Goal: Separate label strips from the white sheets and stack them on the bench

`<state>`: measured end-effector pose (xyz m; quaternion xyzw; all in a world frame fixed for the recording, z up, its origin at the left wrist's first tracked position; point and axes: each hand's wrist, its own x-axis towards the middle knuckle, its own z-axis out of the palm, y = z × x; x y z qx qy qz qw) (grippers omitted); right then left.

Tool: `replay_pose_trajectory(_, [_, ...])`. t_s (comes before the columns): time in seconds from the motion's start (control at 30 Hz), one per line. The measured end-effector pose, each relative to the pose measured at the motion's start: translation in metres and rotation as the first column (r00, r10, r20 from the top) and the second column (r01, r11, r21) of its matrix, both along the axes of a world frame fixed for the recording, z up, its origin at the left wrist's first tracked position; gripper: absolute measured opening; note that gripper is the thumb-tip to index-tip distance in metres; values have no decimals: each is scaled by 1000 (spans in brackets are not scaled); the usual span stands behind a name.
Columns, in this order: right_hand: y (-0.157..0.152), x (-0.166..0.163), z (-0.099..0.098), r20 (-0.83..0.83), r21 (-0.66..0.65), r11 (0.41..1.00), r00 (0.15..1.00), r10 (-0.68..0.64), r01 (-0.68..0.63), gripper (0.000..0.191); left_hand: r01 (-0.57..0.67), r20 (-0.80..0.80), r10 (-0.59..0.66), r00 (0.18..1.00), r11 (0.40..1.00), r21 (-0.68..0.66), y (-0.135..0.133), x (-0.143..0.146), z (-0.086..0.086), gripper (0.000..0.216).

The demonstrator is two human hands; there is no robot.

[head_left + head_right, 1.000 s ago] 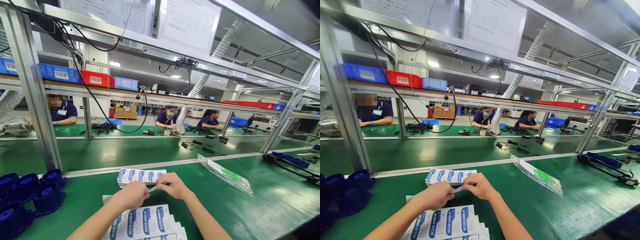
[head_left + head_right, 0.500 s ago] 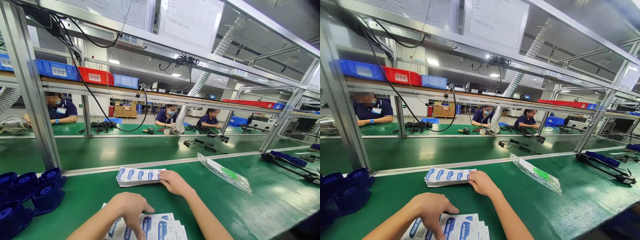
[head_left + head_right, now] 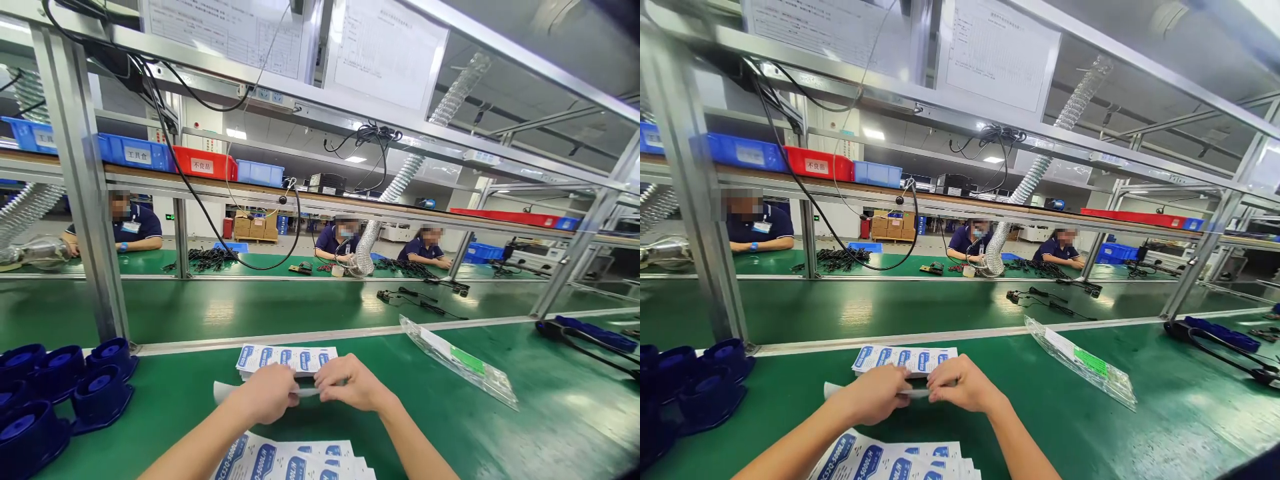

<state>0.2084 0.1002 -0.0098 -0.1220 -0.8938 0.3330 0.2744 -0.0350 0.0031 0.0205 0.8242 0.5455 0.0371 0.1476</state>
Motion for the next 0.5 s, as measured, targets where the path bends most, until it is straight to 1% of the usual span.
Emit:
replay_pose_trajectory(0.03, [1, 1, 0, 0, -86, 996, 1000, 10, -10, 17, 14, -14, -15, 1000, 999, -38, -2, 2, 0, 27])
replay_pose_trajectory(0.07, [5, 2, -2, 7, -138, 990, 1000, -8, 9, 21, 22, -28, -25, 999, 997, -79, -5, 5, 0, 27])
replay_pose_trajectory(0.1, [9, 4, -4, 20, -144, 987, 998, -63, 65, 24, 26, -49, -32, 998, 992, -121, -8, 7, 0, 25])
replay_pose_trajectory(0.13, [15, 6, -8, 46, -101, 984, 989, -144, 148, 26, 24, -81, -38, 996, 987, -157, -11, 10, -1, 22])
replay_pose_trajectory(0.17, [21, 8, -12, 84, -16, 971, 968, -237, 239, 28, 22, -124, -47, 991, 981, -191, -15, 13, -1, 20])
replay_pose_trajectory(0.2, [25, 9, -17, 127, 89, 946, 938, -321, 312, 29, 20, -174, -61, 983, 973, -229, -18, 15, -2, 18])
replay_pose_trajectory(0.23, [29, 9, -20, 178, 194, 918, 908, -379, 345, 31, 21, -222, -84, 971, 963, -270, -21, 17, -2, 16])
replay_pose_trajectory(0.27, [31, 10, -23, 237, 284, 898, 883, -406, 336, 32, 26, -262, -111, 959, 951, -308, -23, 18, -2, 17])
replay_pose_trajectory(0.3, [32, 9, -25, 292, 349, 888, 866, -407, 300, 28, 34, -283, -138, 949, 939, -343, -24, 17, -2, 23])
replay_pose_trajectory(0.37, [31, 8, -25, 349, 413, 882, 856, -382, 226, 20, 61, -246, -165, 955, 922, -383, -24, 13, 2, 45])
replay_pose_trajectory(0.43, [28, 8, -25, 342, 454, 870, 865, -368, 192, 23, 89, -109, -134, 985, 936, -341, -22, 5, 7, 62])
replay_pose_trajectory(0.5, [28, 8, -26, 321, 483, 859, 878, -355, 171, 24, 78, 46, -70, 996, 971, -224, -18, -2, 12, 69])
